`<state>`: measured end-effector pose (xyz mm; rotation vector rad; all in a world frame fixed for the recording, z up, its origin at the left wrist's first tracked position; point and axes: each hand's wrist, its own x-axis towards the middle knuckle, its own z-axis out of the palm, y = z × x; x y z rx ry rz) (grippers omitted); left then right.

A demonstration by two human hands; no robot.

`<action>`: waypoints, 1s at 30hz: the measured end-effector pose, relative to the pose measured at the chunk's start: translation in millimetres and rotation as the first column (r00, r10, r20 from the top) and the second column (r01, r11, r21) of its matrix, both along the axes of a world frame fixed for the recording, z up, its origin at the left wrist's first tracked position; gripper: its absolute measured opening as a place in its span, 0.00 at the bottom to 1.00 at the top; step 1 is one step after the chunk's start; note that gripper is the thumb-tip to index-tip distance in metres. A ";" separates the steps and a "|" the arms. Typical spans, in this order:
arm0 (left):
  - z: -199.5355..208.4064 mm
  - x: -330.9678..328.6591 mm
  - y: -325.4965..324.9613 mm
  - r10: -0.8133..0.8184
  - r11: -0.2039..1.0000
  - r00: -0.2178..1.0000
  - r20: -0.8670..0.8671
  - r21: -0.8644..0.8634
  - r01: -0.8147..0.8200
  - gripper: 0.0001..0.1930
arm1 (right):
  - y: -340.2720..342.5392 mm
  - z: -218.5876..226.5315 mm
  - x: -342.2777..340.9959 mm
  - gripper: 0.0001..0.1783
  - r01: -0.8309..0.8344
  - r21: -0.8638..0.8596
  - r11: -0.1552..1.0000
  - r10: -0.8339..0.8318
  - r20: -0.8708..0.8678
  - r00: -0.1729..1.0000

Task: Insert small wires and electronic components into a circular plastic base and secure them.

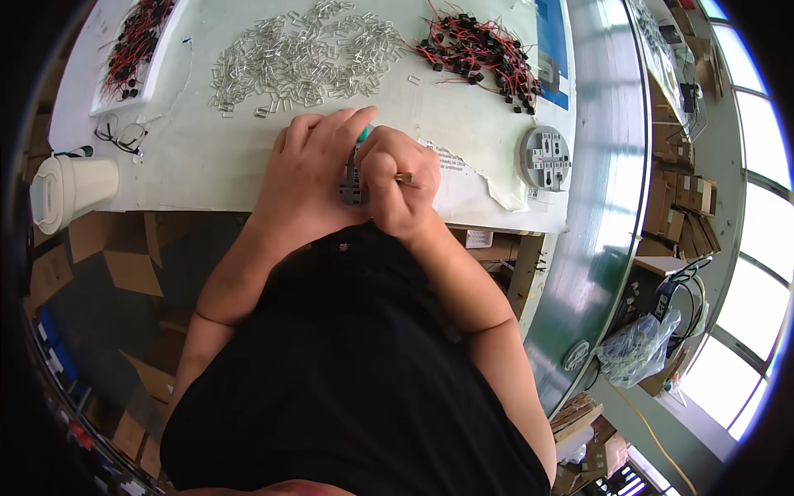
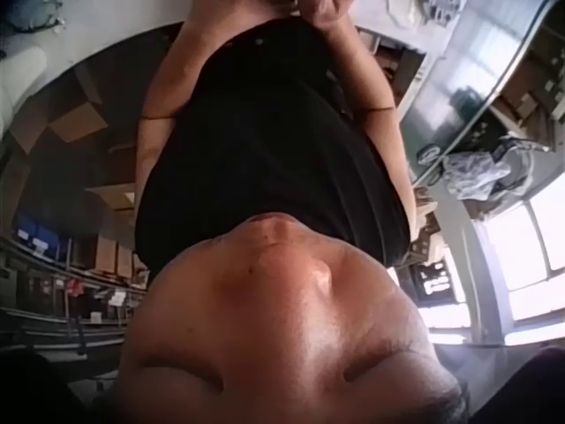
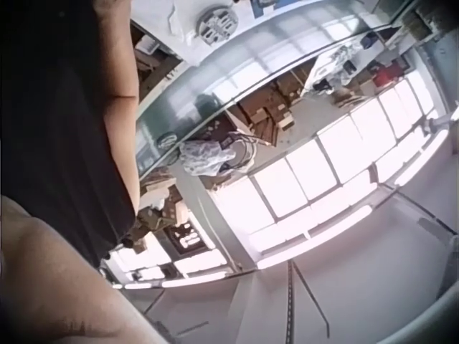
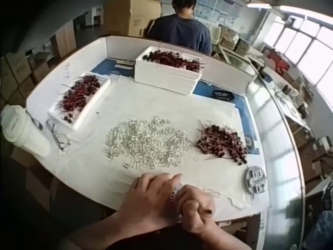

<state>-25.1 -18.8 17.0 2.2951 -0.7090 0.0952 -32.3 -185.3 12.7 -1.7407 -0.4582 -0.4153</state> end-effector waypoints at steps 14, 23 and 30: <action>-20.6 4.0 13.5 0.025 0.914 0.999 0.021 -0.406 -0.014 0.48 | -61.4 45.6 -12.1 0.24 -0.061 -0.575 0.816 -0.168 -0.336 0.927; -20.9 10.8 25.8 0.017 0.977 0.999 -0.044 -0.210 -0.026 0.58 | -27.4 48.2 -3.4 0.21 -0.128 -0.851 0.509 -0.165 -0.243 0.956; -27.2 10.9 23.8 0.026 0.963 0.999 -0.020 -0.269 -0.031 0.57 | -18.3 46.2 -0.4 0.19 -0.142 -0.848 0.511 -0.214 -0.286 0.934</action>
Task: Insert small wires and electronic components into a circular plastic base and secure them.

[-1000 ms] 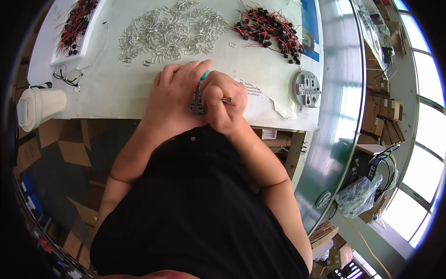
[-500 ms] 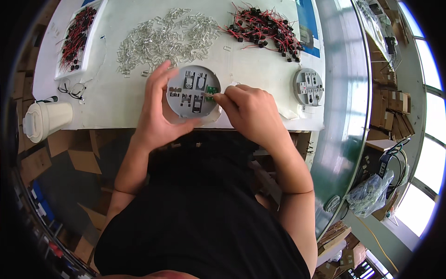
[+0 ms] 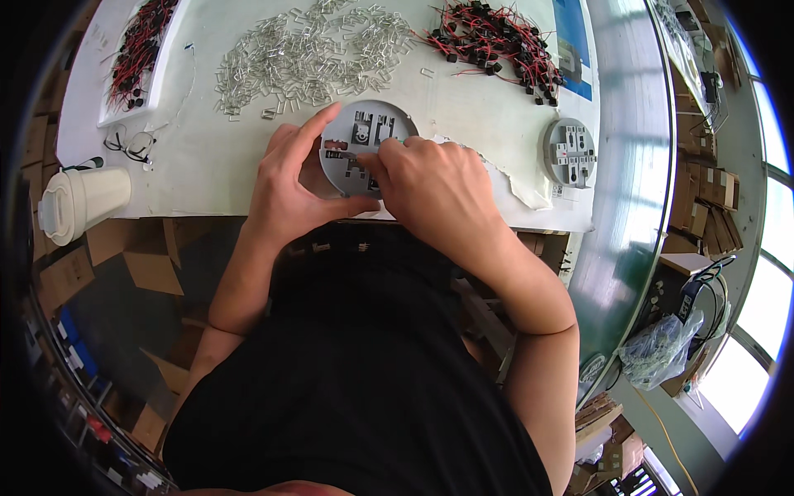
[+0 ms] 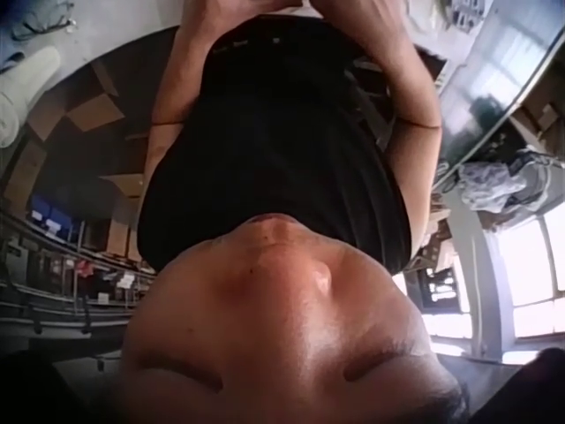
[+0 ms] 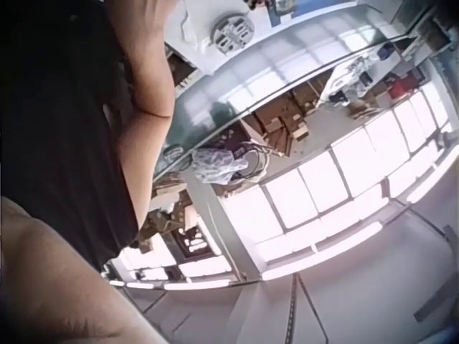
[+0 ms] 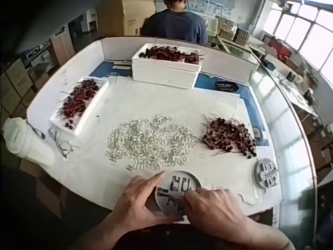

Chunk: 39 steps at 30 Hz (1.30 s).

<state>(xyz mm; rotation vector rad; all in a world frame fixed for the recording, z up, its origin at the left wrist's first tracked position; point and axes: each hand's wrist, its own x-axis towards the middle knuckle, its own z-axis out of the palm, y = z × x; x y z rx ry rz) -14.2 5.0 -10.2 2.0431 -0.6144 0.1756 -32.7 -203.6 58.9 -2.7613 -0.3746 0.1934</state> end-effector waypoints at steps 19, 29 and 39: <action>0.1 -0.3 -0.9 -0.009 1.000 1.000 0.007 -0.012 0.009 0.56 | 0.2 -8.3 7.2 0.23 -0.046 0.044 0.998 0.047 -0.004 0.999; -4.2 -1.4 -2.5 0.013 1.000 0.999 0.038 0.003 -0.013 0.54 | 13.7 14.9 9.0 0.21 -0.081 -0.071 0.994 0.080 -0.022 0.997; -4.7 -2.3 0.2 0.018 1.000 1.000 0.011 0.010 -0.018 0.54 | 17.0 21.0 9.0 0.16 -0.183 -0.248 0.951 0.197 0.033 0.980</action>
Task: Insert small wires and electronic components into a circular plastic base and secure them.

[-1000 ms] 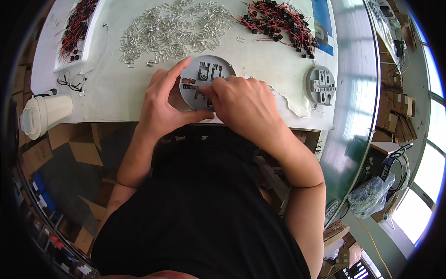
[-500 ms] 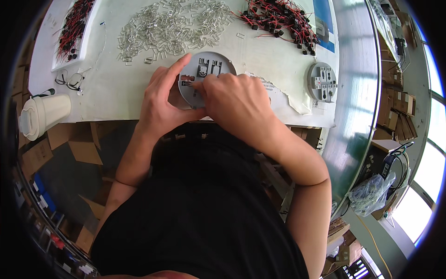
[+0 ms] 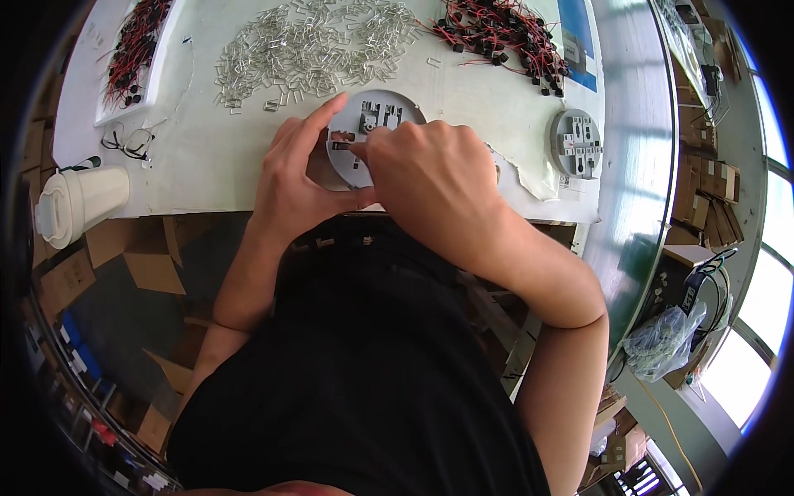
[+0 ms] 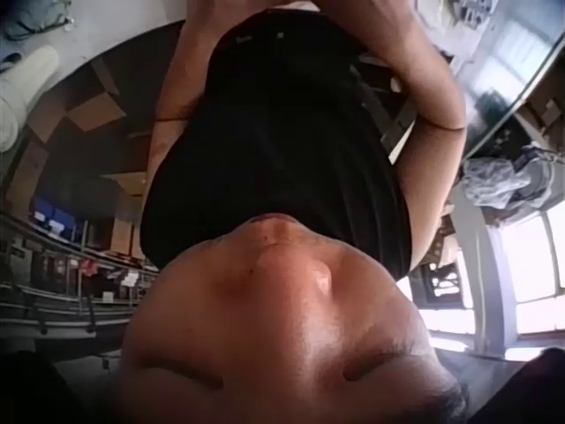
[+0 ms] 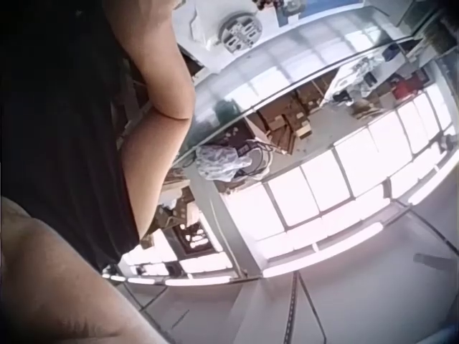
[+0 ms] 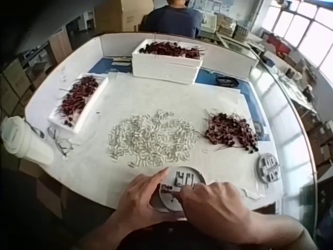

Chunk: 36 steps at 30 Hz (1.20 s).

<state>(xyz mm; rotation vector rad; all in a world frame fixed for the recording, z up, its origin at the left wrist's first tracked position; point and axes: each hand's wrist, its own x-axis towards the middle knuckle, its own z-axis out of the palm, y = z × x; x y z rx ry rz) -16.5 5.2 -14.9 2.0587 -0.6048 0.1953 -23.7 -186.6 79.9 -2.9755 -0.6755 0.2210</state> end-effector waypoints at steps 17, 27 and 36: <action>-5.5 9.1 29.8 -0.165 0.981 0.903 -0.397 -0.159 0.110 0.32 | -25.3 -49.7 -44.9 0.21 0.014 0.490 0.872 -0.138 0.218 0.966; 16.4 9.6 -8.6 -0.089 0.972 0.977 -0.194 -0.230 0.043 0.13 | -166.2 -19.1 -18.2 0.22 0.187 0.701 0.688 -0.640 0.465 0.612; -15.9 2.4 28.5 -0.010 0.981 0.923 -0.385 -0.183 -0.066 0.09 | -616.5 -95.2 -76.6 0.29 0.952 0.242 0.188 -0.952 0.283 0.116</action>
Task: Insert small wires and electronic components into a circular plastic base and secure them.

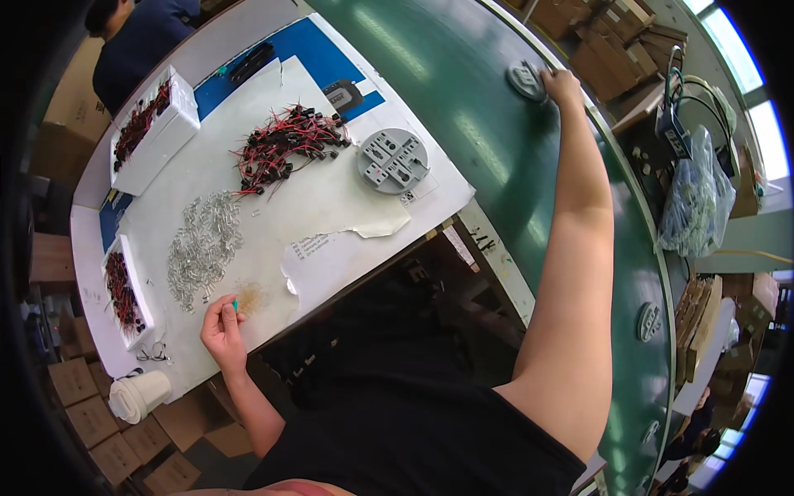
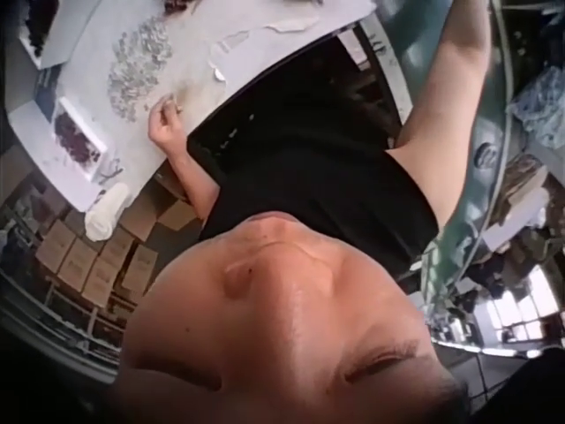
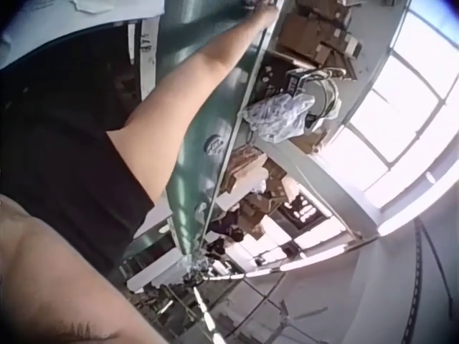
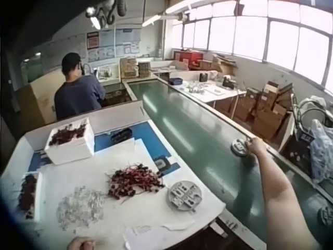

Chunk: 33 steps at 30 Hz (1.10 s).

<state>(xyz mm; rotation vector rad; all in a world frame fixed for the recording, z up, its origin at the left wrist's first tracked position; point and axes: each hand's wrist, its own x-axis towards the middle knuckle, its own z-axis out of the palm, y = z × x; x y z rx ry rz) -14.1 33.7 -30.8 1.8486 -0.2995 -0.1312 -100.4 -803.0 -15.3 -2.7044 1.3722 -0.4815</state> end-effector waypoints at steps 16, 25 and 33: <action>19.4 -3.7 -12.9 -0.071 0.995 0.952 0.299 0.086 0.047 0.15 | 359.0 65.5 5.1 0.13 -0.827 0.210 0.522 0.826 0.118 0.551; 53.2 10.6 -28.5 -0.305 0.940 0.854 0.421 0.276 0.200 0.50 | 510.0 79.4 86.8 0.15 -0.896 0.419 -0.149 0.943 0.332 -0.002; 30.0 2.1 -23.0 -0.255 0.944 0.890 0.379 0.297 0.144 0.52 | 536.4 49.5 162.7 0.11 -0.853 0.388 0.349 0.917 0.045 0.395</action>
